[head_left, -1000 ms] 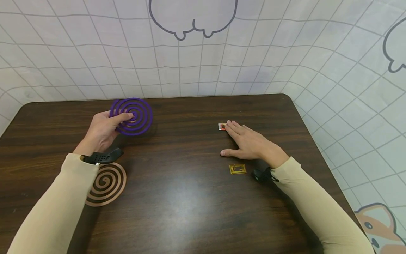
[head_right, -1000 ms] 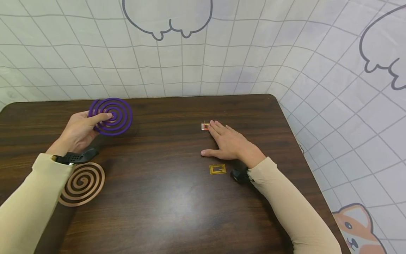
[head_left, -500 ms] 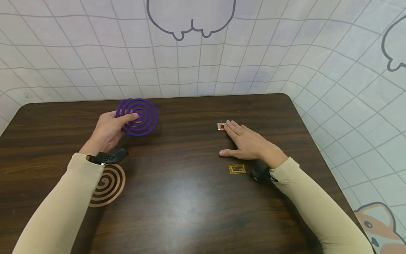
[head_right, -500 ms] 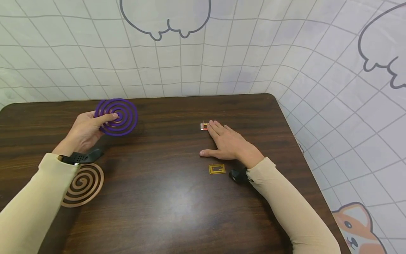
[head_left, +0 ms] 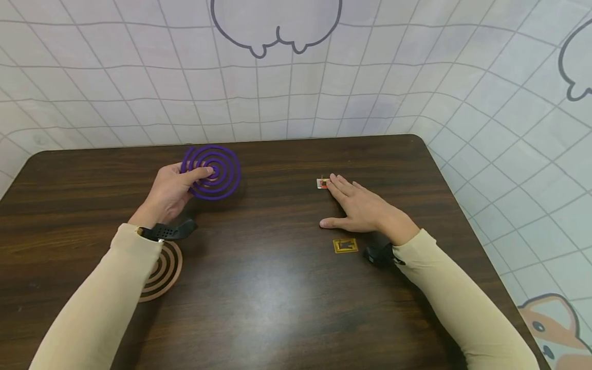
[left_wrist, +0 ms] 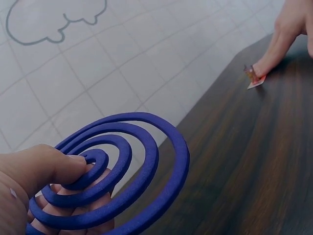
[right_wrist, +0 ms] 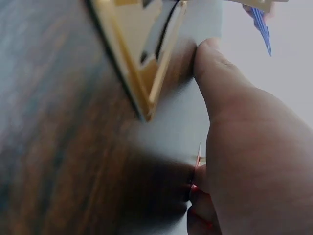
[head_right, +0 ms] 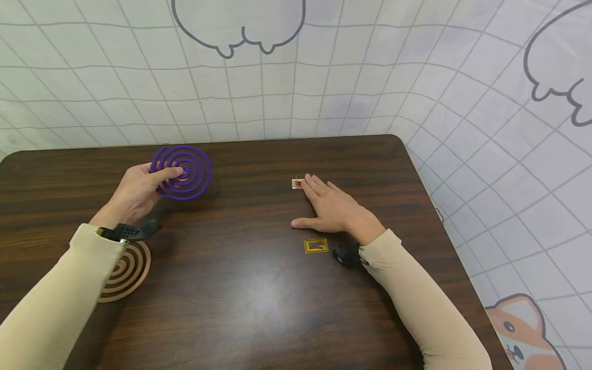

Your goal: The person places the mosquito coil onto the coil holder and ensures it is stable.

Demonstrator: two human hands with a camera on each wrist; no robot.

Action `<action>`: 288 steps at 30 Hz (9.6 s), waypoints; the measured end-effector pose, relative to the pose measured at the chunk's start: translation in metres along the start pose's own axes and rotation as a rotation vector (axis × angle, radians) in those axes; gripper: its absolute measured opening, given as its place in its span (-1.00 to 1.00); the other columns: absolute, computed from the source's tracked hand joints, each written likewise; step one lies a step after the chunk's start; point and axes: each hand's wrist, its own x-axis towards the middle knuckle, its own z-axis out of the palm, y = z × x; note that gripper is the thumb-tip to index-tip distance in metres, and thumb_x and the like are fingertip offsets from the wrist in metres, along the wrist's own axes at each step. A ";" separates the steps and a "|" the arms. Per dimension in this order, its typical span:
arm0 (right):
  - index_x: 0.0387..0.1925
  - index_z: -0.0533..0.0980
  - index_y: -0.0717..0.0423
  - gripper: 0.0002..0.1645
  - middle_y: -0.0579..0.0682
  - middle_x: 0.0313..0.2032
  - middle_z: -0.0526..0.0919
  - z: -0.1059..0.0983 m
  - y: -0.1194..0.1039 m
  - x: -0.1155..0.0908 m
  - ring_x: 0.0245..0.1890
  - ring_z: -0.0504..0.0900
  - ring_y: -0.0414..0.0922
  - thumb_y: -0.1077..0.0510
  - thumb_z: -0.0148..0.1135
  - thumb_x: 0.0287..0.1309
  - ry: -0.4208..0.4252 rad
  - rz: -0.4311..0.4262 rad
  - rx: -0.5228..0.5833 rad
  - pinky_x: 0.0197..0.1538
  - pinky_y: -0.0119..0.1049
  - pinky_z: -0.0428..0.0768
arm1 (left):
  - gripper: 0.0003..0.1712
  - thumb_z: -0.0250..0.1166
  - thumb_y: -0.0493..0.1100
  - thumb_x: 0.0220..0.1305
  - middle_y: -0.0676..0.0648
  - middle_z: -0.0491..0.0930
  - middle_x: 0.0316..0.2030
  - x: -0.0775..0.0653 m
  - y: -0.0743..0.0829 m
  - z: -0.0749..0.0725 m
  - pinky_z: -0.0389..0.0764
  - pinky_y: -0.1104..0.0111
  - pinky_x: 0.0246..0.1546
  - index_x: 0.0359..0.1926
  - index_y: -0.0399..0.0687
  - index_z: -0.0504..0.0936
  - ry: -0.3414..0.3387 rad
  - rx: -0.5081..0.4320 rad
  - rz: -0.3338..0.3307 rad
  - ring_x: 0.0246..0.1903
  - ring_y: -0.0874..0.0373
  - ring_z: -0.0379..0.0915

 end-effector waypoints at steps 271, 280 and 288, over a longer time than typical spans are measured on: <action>0.67 -0.27 -0.04 0.32 0.05 0.69 -0.22 0.003 0.006 0.000 0.71 -0.19 -0.05 -0.60 0.08 0.25 0.061 -0.026 0.032 0.71 0.13 -0.07 | -0.72 0.45 -0.23 0.27 0.07 0.73 -0.39 0.084 -0.016 0.203 0.74 0.47 -0.37 -0.04 -0.19 0.64 -0.279 0.255 -0.141 -0.40 0.28 0.70; 0.67 -0.28 -0.06 0.32 0.03 0.69 -0.22 0.003 0.005 0.000 0.71 -0.18 -0.06 -0.61 0.08 0.25 0.055 -0.026 0.041 0.71 0.12 -0.09 | -0.76 0.44 -0.24 0.26 0.08 0.71 -0.44 0.083 -0.015 0.205 0.71 0.48 -0.43 -0.08 -0.20 0.65 -0.286 0.266 -0.140 -0.46 0.29 0.66; 0.67 -0.28 -0.05 0.32 0.03 0.69 -0.22 0.004 0.006 -0.001 0.71 -0.17 -0.06 -0.61 0.07 0.25 0.054 -0.024 0.037 0.71 0.11 -0.09 | -0.73 0.45 -0.23 0.24 0.07 0.70 -0.41 0.082 -0.016 0.208 0.72 0.48 -0.41 -0.07 -0.18 0.63 -0.270 0.268 -0.145 -0.45 0.28 0.66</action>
